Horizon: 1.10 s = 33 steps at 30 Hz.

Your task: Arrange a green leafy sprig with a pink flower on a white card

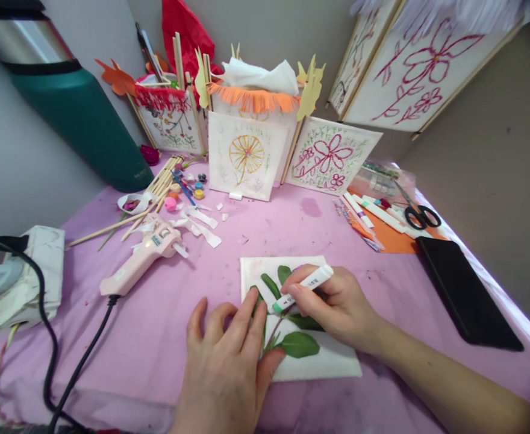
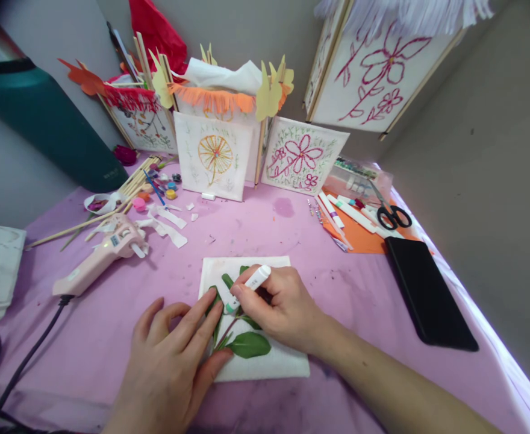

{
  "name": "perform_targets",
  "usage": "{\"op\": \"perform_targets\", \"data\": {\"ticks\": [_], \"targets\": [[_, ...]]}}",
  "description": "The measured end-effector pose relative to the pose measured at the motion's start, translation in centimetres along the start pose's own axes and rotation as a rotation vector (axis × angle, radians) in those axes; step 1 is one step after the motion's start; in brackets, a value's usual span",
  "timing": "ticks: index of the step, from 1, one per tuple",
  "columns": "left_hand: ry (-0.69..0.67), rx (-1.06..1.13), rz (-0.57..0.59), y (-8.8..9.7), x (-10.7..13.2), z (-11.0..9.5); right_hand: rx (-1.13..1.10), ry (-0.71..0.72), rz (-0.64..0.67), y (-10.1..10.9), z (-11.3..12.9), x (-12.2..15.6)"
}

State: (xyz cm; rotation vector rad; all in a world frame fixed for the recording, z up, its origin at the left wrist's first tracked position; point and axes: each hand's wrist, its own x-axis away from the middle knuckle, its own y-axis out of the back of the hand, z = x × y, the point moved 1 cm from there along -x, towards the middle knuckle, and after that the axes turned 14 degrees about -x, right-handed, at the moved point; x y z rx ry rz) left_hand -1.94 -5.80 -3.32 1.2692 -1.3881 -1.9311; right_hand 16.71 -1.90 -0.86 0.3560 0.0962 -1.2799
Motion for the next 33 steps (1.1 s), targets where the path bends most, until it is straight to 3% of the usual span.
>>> {"op": "perform_targets", "data": {"ticks": [26,33], "targets": [[0.025,0.019,-0.018,-0.19,0.06,-0.25,0.045,0.025,-0.085,0.09,-0.52,-0.6],[-0.024,-0.01,0.0,-0.24,0.24,0.08,0.062,0.024,-0.106,-0.11,-0.45,-0.76]]}}
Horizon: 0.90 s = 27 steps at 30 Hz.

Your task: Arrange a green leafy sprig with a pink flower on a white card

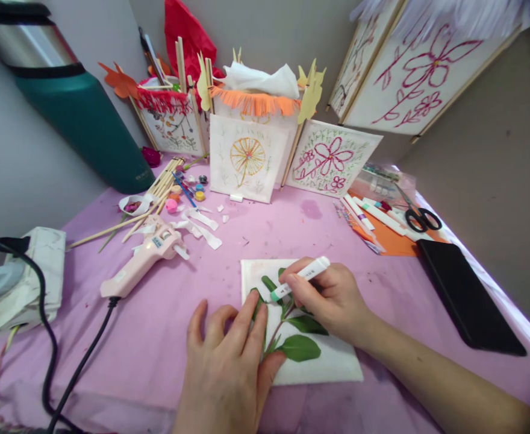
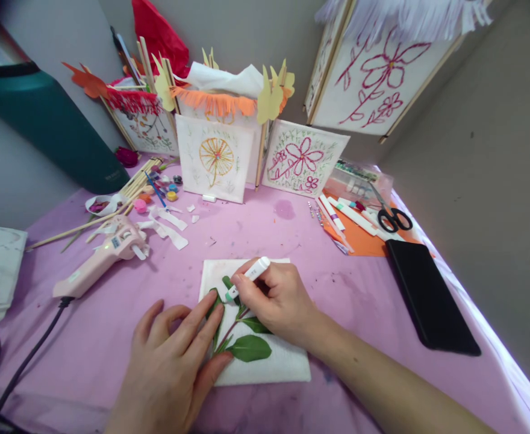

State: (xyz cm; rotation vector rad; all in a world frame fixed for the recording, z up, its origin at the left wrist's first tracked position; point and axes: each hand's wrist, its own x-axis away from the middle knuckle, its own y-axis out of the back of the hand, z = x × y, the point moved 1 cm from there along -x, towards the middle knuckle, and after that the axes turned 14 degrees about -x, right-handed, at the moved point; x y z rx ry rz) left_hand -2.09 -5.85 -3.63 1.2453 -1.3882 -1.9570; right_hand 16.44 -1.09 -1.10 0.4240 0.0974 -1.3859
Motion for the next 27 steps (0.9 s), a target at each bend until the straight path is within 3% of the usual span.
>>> {"op": "perform_targets", "data": {"ticks": [27], "targets": [[-0.046,-0.03,0.044,-0.44,0.4,0.45,-0.034,0.0,-0.038,-0.68,-0.88,-0.09]]}}
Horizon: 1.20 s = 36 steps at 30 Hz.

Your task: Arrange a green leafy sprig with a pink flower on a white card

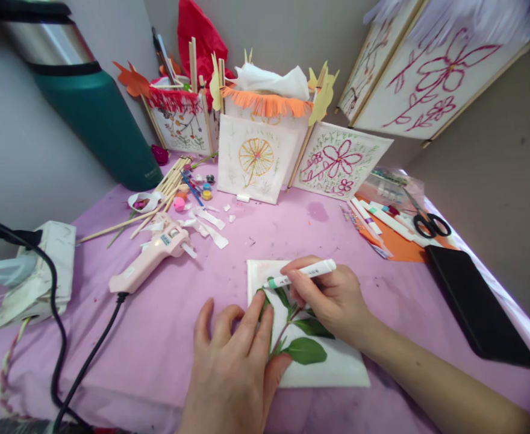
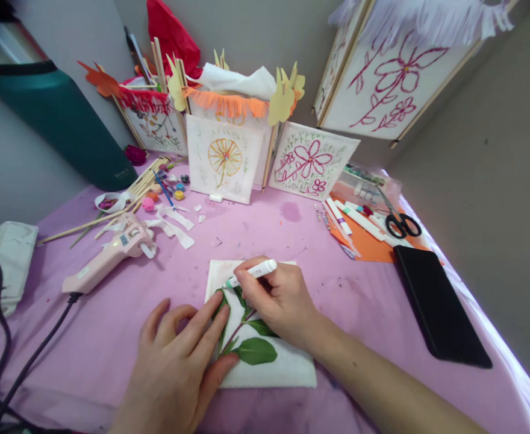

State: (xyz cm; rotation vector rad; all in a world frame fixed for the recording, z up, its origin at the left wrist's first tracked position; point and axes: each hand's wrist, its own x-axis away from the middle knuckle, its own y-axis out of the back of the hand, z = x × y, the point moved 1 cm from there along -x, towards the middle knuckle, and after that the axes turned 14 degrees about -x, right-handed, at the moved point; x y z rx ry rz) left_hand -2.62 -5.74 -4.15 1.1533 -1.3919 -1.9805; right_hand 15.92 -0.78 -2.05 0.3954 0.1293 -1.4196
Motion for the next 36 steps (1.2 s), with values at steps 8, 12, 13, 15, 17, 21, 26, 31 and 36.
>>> {"op": "perform_targets", "data": {"ticks": [8,12,13,15,17,21,26,31,36], "targets": [[0.02,0.02,-0.011,0.2,-0.2,-0.2,0.022,0.042,0.029,0.0,-0.2,0.0],[0.067,0.045,-0.049,0.5,-0.4,-0.5,0.039,0.064,0.05,0.0,-0.2,0.1],[0.074,0.049,-0.052,0.5,-0.4,-0.5,0.039,0.068,0.053,0.0,-0.2,0.1],[0.079,0.053,-0.053,0.6,-0.5,-0.6,0.03,0.078,0.062,-0.1,-0.1,0.1],[0.084,0.056,-0.051,0.6,-0.5,-0.7,0.024,0.094,0.074,-0.2,-0.1,0.1],[0.085,0.063,-0.046,0.5,-0.4,-0.7,0.045,0.118,0.104,-0.3,0.0,0.1],[0.116,0.084,-0.041,0.4,-0.4,-0.7,0.068,0.127,0.124,-0.2,0.4,-0.1],[0.086,0.064,-0.014,0.7,-0.5,-0.7,0.101,0.199,0.168,-0.2,0.7,-0.3],[0.095,0.056,-0.012,0.8,-0.5,-0.7,0.119,0.305,0.222,-0.1,0.8,-0.4]]}}
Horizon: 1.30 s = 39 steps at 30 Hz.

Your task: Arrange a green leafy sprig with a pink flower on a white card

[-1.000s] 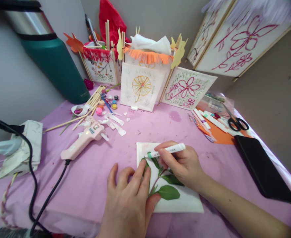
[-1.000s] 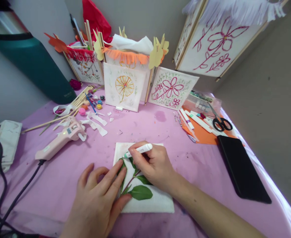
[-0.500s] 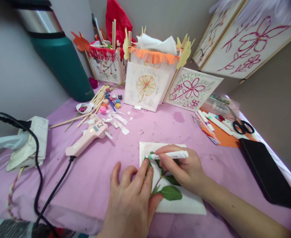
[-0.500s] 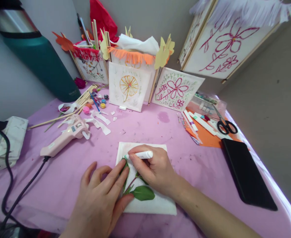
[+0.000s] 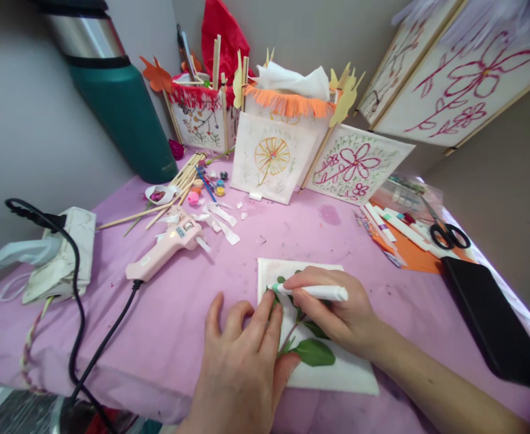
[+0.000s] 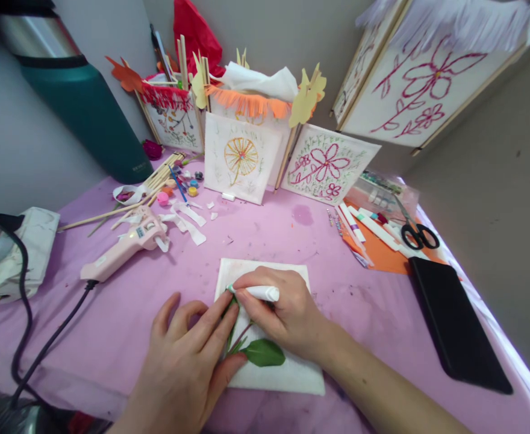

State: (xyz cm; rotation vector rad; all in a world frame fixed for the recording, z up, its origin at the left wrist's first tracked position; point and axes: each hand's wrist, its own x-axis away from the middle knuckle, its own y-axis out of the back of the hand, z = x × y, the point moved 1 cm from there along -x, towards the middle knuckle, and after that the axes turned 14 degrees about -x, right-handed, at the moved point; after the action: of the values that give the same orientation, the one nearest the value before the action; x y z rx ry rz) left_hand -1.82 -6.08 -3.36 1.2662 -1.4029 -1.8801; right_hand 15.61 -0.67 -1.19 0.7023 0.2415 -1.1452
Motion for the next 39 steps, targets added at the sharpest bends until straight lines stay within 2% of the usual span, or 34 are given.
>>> {"op": "perform_targets", "data": {"ticks": [13,23,39], "targets": [[-0.004,-0.031,-0.004,-0.2,0.1,-0.1,0.082,0.091,0.165,0.5,0.8,-1.4],[-0.005,-0.096,-0.009,0.3,-0.6,-0.9,0.161,0.051,0.34,0.2,1.5,-2.7],[0.015,-0.062,-0.001,0.3,-0.2,-1.1,0.14,0.108,0.339,-0.1,2.1,-3.1]]}}
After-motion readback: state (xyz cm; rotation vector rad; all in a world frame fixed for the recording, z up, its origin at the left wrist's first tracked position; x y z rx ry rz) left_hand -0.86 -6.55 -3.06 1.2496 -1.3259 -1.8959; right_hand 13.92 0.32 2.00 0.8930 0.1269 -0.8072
